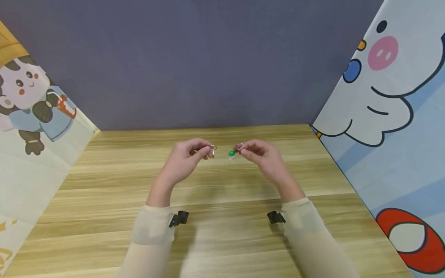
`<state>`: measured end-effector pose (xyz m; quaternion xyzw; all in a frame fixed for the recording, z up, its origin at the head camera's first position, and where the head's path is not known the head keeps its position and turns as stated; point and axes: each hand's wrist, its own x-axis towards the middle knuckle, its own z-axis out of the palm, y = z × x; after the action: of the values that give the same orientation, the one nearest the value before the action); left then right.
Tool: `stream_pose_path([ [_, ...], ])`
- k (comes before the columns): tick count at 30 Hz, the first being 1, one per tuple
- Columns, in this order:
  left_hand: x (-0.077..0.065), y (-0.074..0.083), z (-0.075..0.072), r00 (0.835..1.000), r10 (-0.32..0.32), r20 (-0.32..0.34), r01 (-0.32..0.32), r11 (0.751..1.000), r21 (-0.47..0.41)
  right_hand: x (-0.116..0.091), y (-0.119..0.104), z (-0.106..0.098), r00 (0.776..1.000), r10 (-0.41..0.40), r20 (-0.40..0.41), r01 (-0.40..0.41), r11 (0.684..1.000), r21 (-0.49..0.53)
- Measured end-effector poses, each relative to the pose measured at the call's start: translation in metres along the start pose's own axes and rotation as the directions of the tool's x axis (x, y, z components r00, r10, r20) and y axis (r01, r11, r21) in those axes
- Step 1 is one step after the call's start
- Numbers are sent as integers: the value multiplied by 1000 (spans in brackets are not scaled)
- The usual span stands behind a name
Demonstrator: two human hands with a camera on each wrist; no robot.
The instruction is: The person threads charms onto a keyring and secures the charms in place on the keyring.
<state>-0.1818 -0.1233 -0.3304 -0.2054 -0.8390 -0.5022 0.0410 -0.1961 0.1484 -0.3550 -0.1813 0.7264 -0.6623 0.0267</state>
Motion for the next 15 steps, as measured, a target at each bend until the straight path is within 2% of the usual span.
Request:
stream_pose_path([
  [3, -2, 5, 7, 1000, 8, -2, -8, 1000, 2, -2, 1, 3, 999, -39, 30, 36, 996, 83],
  [6, -4, 7, 11, 1000, 2, 7, -2, 1000, 14, -4, 3, 5, 998, -60, 36, 56, 993, 108],
  [11, -3, 8, 15, 1000, 11, 8, -12, 1000, 22, -8, 5, 7, 998, -53, -15, 54, 992, 113],
  [15, -3, 9, 17, 1000, 16, 7, -16, 1000, 21, -11, 5, 7, 998, -57, -25, 60, 987, 147],
])
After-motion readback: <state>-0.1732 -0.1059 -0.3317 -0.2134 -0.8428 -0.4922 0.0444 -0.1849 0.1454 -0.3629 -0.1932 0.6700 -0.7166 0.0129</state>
